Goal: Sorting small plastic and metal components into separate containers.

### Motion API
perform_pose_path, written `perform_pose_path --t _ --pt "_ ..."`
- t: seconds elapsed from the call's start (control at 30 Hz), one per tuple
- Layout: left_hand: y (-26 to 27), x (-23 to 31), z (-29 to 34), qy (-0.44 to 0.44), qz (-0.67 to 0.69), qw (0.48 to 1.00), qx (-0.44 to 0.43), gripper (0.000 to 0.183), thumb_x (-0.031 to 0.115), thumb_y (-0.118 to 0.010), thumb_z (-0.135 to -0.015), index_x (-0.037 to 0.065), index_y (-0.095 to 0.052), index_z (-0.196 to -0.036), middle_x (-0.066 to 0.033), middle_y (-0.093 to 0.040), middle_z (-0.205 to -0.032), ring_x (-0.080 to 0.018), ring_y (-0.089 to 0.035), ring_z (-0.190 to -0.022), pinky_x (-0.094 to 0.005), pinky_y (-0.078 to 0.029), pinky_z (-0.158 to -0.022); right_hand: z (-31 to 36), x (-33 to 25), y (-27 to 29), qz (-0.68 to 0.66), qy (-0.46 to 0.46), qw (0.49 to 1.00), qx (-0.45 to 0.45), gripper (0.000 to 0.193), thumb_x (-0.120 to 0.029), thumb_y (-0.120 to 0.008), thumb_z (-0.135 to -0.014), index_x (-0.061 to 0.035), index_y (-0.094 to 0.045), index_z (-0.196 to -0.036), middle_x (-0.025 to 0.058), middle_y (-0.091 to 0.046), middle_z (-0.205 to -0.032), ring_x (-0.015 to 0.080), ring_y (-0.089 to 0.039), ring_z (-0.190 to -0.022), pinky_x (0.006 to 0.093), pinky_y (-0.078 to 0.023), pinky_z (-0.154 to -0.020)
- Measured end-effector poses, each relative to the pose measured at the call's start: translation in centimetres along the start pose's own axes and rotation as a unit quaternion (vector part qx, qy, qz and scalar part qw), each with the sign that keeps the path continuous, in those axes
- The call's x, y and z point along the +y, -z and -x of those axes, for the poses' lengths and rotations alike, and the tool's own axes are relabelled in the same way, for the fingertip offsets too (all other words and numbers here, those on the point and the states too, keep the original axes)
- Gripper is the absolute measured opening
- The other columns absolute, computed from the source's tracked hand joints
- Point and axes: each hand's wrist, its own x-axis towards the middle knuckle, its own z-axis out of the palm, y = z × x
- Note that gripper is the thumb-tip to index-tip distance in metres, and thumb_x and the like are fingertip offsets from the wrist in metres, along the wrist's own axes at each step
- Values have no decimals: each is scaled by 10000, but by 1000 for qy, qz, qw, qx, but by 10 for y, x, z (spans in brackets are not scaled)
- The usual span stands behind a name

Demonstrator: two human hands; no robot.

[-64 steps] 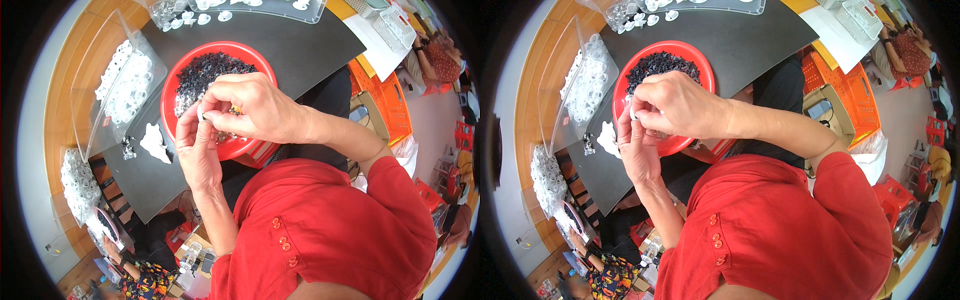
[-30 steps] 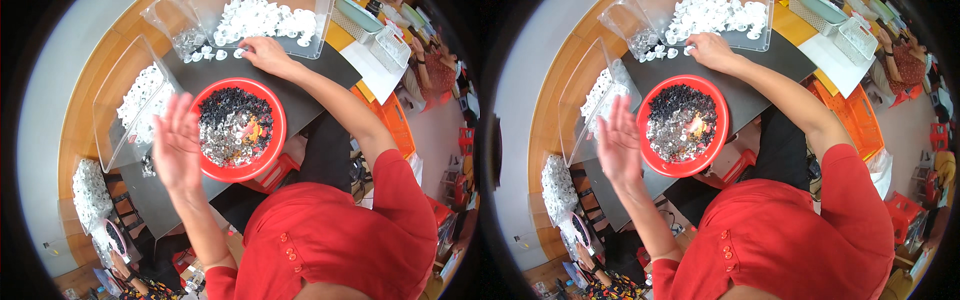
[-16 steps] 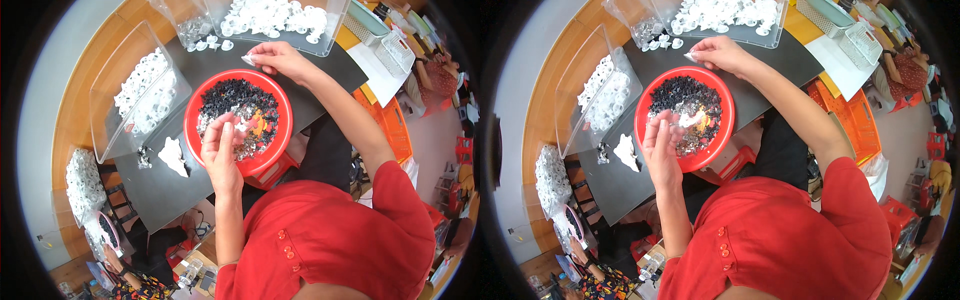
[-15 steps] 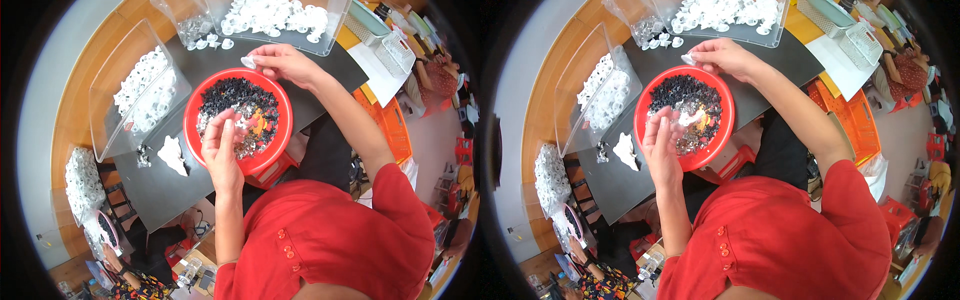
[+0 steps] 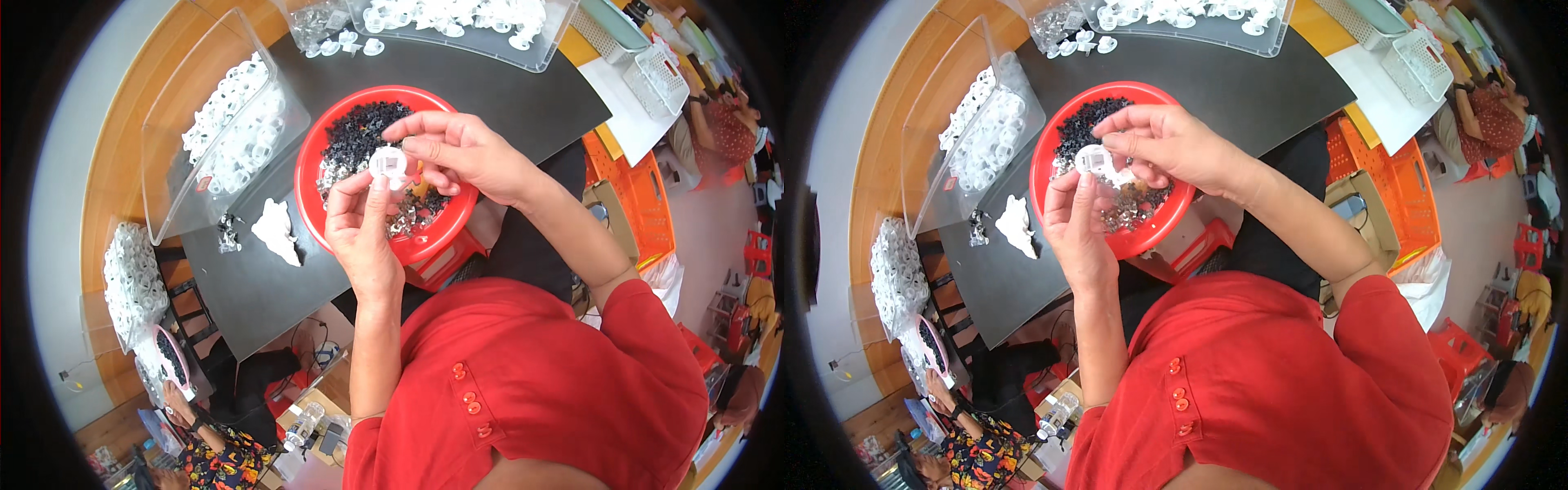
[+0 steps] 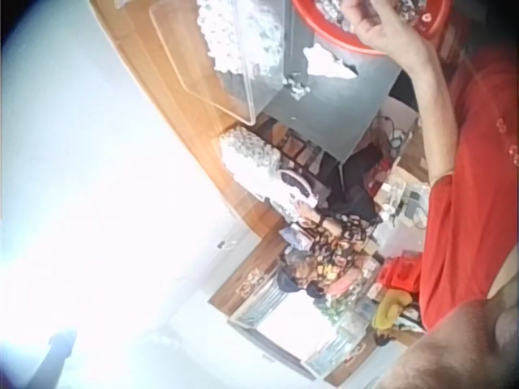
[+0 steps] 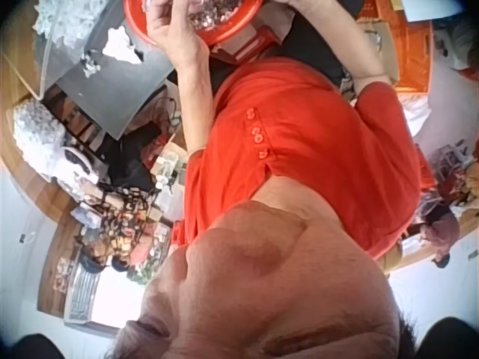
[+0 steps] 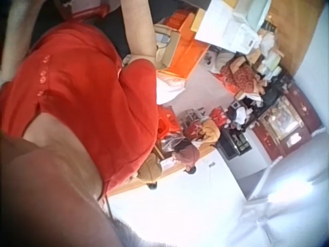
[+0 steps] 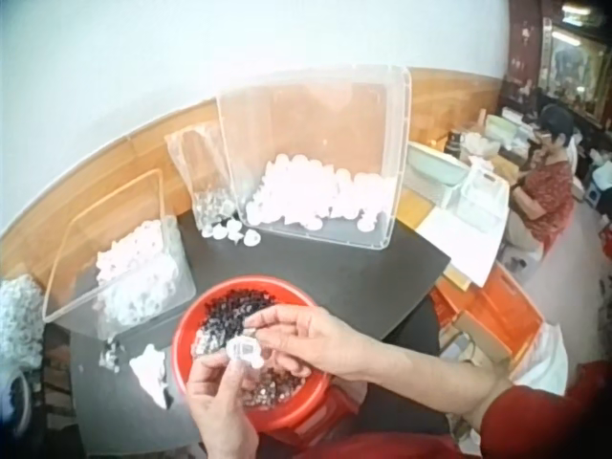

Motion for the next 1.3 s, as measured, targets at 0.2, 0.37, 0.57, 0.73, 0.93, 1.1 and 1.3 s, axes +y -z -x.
perform_pose_path --t 0.2,0.37,0.57,0.73,0.93,1.1,1.3 --pt "-3 1 2 -20 1 1000 -2 160 46 -606 -898 -3 -574 -1047 -91 -619 -1016 -154 -630 -879 -249 -518 -768 -3 -4 -9 193 98 976 30 181 -147 -599 -926 9 -629 -1012 8 -619 -818 9 -462 -588 170 -387 -530" --pt "1 7 3 -64 9 997 -33 268 35 -575 -910 -20 -530 -1168 -115 -559 -1168 -168 -601 -1004 -287 -527 -852 -8 -14 -14 248 109 962 15 178 -165 -620 -914 6 -659 -947 -6 -625 -787 12 -495 -622 179 -399 -543" --pt "35 8 -4 -43 24 999 20 371 85 -553 -935 -6 -485 -1288 -85 -586 -1129 -135 -603 -903 -257 -508 -818 -14 -1 -1 359 158 915 93 150 -141 -630 -882 -8 -660 -944 10 -645 -791 98 -598 -700 260 -480 -615" --pt "40 6 -4 -20 57 998 15 384 96 -548 -942 -2 -469 -1304 -86 -582 -1155 -126 -584 -933 -260 -495 -839 -12 21 11 620 263 731 113 115 -138 -649 -809 -62 -661 -895 99 -590 -869 298 -611 -813 395 -497 -701" --pt "41 7 -1 -13 46 999 20 381 99 -532 -949 -10 -456 -1306 -87 -581 -1166 -119 -572 -990 -254 -478 -858 -14 27 7 714 276 635 105 77 -109 -609 -775 -66 -627 -836 90 -504 -860 261 -565 -796 395 -447 -738" --pt "37 6 -1 -15 46 999 7 396 97 -534 -947 -8 -448 -1319 -84 -586 -1159 -108 -574 -974 -248 -477 -861 -13 28 7 713 307 621 110 92 -111 -613 -767 -84 -628 -853 74 -504 -851 237 -567 -805 385 -418 -765" --pt "43 8 1 -35 78 996 31 402 100 -532 -949 -20 -440 -1321 -93 -592 -1138 -111 -581 -934 -251 -487 -845 -3 10 12 711 274 627 164 89 -160 -610 -818 -82 -645 -845 52 -581 -866 199 -581 -881 371 -446 -700"
